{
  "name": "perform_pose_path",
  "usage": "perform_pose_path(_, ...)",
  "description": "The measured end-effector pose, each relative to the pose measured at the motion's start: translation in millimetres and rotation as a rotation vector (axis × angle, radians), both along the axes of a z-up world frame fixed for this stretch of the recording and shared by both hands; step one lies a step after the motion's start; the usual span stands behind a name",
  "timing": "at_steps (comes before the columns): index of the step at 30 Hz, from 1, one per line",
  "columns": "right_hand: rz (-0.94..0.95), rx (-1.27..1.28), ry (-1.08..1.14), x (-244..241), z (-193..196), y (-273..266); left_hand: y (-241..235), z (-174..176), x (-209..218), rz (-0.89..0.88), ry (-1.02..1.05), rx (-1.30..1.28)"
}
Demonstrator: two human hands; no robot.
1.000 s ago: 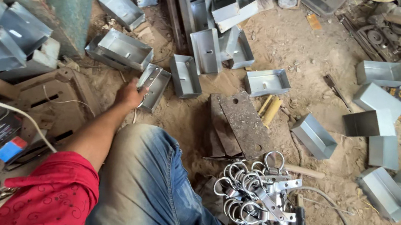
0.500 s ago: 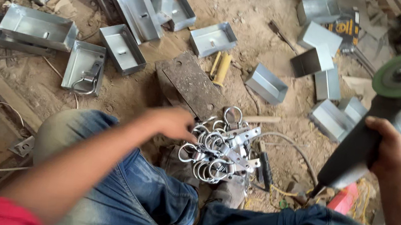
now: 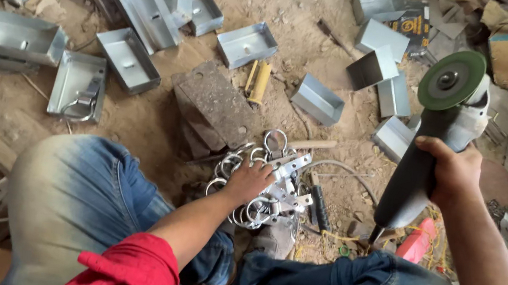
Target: The person uses an angle grinder to smooth the edges of small metal pieces, including brackets and rings, while sitting on a workshop floor surrounded by metal components.
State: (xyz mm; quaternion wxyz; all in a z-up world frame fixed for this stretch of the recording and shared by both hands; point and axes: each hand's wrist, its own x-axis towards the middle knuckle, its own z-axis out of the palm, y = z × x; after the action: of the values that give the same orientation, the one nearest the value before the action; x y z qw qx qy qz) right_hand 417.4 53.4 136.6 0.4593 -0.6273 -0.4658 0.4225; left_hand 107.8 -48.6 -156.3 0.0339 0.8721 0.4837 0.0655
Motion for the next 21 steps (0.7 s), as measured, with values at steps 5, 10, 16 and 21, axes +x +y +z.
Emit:
perform_pose_path(5,0.007,0.015,-0.009,-5.0,1.6,1.6,2.9,57.0,-5.7,0.045,0.041,-0.187)
perform_pose_path(10,-0.011,0.041,-0.041,-4.6,-2.4,1.8,19.8,132.8,-36.0,0.224,-0.03,-0.576)
perform_pose_path(16,-0.015,-0.045,-0.07,-7.3,-4.4,2.4,31.8,185.2,-116.0,0.414,-0.382,-0.369)
perform_pose_path(21,-0.004,-0.069,-0.092,-15.9,-5.2,6.0,52.3,157.3,-134.8,0.581,-0.389,-0.137)
